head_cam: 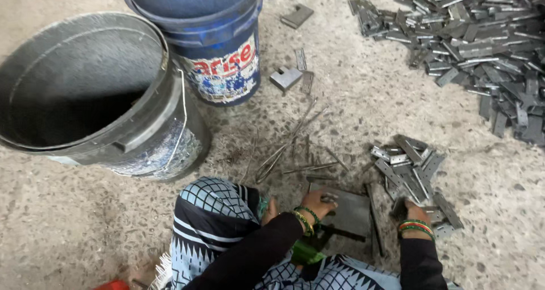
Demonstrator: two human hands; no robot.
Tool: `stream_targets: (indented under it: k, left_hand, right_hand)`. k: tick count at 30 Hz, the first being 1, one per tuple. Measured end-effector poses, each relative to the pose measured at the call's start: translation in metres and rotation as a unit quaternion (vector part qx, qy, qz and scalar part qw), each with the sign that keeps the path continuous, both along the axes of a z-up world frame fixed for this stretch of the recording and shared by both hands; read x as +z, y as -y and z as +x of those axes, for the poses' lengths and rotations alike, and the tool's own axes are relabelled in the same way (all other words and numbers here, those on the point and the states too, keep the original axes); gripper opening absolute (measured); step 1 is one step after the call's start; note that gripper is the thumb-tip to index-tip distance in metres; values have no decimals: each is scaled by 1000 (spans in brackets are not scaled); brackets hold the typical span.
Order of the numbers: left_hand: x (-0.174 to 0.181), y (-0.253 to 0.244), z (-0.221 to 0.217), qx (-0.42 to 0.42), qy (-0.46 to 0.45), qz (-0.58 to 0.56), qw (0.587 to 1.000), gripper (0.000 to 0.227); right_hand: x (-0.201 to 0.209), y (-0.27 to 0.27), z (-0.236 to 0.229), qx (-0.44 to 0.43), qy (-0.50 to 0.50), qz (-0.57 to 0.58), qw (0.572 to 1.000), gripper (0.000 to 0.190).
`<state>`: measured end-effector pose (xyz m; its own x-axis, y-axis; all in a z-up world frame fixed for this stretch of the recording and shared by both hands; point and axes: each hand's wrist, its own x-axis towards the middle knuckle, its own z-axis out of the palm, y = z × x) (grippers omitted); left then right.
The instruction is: The person sits on the floor and assembles metal brackets by inserting pins into holes and striking them with a hammer. The person repeatedly picks up brackets, aligns pins, and hammers them into place, then sets the finished pieces aside.
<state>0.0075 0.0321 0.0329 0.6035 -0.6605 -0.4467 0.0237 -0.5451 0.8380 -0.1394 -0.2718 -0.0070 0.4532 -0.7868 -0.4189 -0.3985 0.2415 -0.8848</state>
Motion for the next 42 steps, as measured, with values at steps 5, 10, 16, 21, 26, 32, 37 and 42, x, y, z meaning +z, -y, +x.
stream_targets:
  k: [5,10,16,21,26,32,37,42]
  left_hand:
    - [-37,17,13,53,14,-11,998,78]
    - [-21,7,14,143,-63,-148,977,38]
    - [10,2,12,176,-140,-134,965,45]
    - [-3,3,10,175,-128,-141,966,62]
    - [-10,3,10,181,-170,-115,962,83]
    - [-29,4,4,138,-167,-116,969,90]
    - [-42,6,-2,124,-164,-239,949,77]
    - [-1,5,1,207,-405,-287,843,60]
  right_hand:
    - [18,-75,21,63,145,51,986,41]
    - [15,-132,13,119,94,-349,925,44]
    - [9,-151,14,246,-205,-294,901,50]
    - [22,-153,15,162,-125,-389,898,50]
    - [37,-169,23,295,-334,-470,762,28]
    - [66,-181,24,284,-92,-496,816,37]
    - [59,-171,21,267,47,-159,949,50]
    - [49,-118,26,325,-73,-160,929,57]
